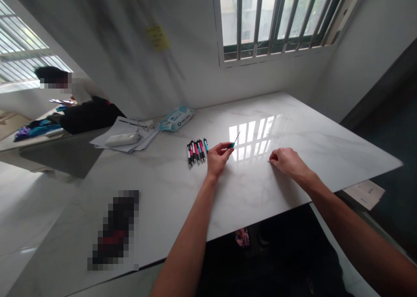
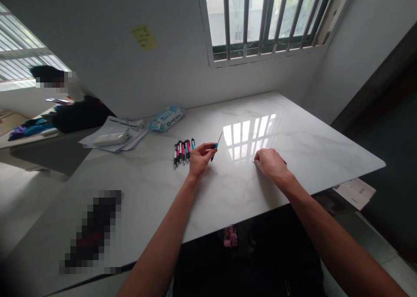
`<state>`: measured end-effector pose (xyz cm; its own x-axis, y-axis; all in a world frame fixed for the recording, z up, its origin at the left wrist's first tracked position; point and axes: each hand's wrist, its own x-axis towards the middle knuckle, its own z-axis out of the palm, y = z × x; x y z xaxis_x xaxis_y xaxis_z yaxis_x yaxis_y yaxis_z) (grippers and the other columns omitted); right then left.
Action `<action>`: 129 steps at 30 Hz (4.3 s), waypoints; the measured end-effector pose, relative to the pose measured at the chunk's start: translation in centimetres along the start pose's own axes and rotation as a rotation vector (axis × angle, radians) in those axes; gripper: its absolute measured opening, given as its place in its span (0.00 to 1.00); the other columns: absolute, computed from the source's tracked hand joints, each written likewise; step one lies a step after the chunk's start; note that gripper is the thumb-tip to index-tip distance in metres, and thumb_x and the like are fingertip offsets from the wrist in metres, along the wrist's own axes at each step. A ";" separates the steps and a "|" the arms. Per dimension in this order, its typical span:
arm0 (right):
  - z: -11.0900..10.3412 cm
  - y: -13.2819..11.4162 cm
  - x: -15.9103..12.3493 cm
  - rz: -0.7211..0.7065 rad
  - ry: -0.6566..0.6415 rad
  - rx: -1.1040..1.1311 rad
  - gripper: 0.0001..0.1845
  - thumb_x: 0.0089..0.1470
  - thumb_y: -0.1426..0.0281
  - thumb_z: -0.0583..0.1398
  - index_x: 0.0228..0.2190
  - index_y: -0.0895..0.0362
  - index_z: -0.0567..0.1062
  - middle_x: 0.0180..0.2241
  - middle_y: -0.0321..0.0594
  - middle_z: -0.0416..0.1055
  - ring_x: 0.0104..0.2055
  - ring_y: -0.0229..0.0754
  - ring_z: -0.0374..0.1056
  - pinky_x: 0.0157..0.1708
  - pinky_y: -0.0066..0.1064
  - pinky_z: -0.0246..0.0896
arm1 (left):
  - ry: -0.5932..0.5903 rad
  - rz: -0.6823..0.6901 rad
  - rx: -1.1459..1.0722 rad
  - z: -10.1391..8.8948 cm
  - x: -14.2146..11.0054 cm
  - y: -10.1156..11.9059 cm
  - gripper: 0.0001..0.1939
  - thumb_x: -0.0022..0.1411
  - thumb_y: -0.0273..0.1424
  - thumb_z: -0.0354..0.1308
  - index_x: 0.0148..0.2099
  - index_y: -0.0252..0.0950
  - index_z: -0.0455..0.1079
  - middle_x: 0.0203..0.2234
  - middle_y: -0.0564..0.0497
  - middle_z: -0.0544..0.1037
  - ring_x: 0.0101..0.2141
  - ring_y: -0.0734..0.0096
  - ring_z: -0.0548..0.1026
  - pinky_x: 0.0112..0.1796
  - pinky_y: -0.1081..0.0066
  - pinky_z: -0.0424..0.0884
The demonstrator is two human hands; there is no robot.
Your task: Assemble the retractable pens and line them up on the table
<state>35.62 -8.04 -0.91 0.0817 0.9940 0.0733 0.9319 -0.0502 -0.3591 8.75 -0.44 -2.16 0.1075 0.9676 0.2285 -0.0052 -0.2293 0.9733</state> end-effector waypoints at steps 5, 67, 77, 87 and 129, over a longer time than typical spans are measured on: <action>-0.9 -1.3 2.3 -0.114 -0.002 0.181 0.06 0.56 0.71 0.63 0.32 0.53 0.82 0.31 0.41 0.81 0.32 0.44 0.74 0.31 0.34 0.67 | 0.057 0.040 0.087 -0.8 0.2 -0.4 0.13 0.58 0.36 0.71 0.45 0.39 0.85 0.41 0.46 0.86 0.39 0.64 0.83 0.43 0.66 0.79; 4.7 -5.9 10.8 -0.225 -0.045 1.436 0.21 0.44 0.59 0.77 0.39 0.53 0.82 0.39 0.42 0.83 0.46 0.47 0.78 0.54 0.43 0.69 | 0.111 0.152 0.537 -2.4 0.1 0.3 0.09 0.63 0.32 0.66 0.45 0.42 0.84 0.41 0.50 0.87 0.43 0.62 0.83 0.48 0.62 0.77; 4.6 -6.9 9.8 -0.288 -0.164 1.323 0.21 0.47 0.58 0.74 0.40 0.54 0.81 0.38 0.42 0.82 0.42 0.45 0.75 0.44 0.37 0.68 | 0.043 0.096 0.417 -1.6 -0.1 -0.1 0.11 0.61 0.37 0.69 0.46 0.42 0.84 0.42 0.47 0.87 0.42 0.61 0.84 0.50 0.59 0.80; 5.5 -7.2 9.6 -0.415 -0.238 1.175 0.17 0.45 0.59 0.74 0.36 0.54 0.84 0.40 0.42 0.80 0.45 0.46 0.71 0.36 0.32 0.64 | -0.012 0.065 0.274 -0.8 -0.2 0.1 0.18 0.58 0.44 0.73 0.44 0.37 0.80 0.39 0.46 0.85 0.40 0.62 0.84 0.45 0.64 0.80; 4.0 -5.4 10.9 -0.348 -0.086 1.057 0.11 0.55 0.63 0.65 0.39 0.55 0.82 0.30 0.38 0.77 0.30 0.39 0.68 0.33 0.34 0.62 | 0.180 0.118 0.625 -2.7 0.2 0.3 0.08 0.60 0.30 0.63 0.41 0.42 0.81 0.39 0.51 0.85 0.38 0.64 0.80 0.46 0.63 0.76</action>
<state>30.11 3.41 -1.86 -0.1884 0.9430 0.2743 0.1260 0.3002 -0.9455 6.07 -0.03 -1.78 -0.0270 0.9224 0.3854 0.5775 -0.3003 0.7592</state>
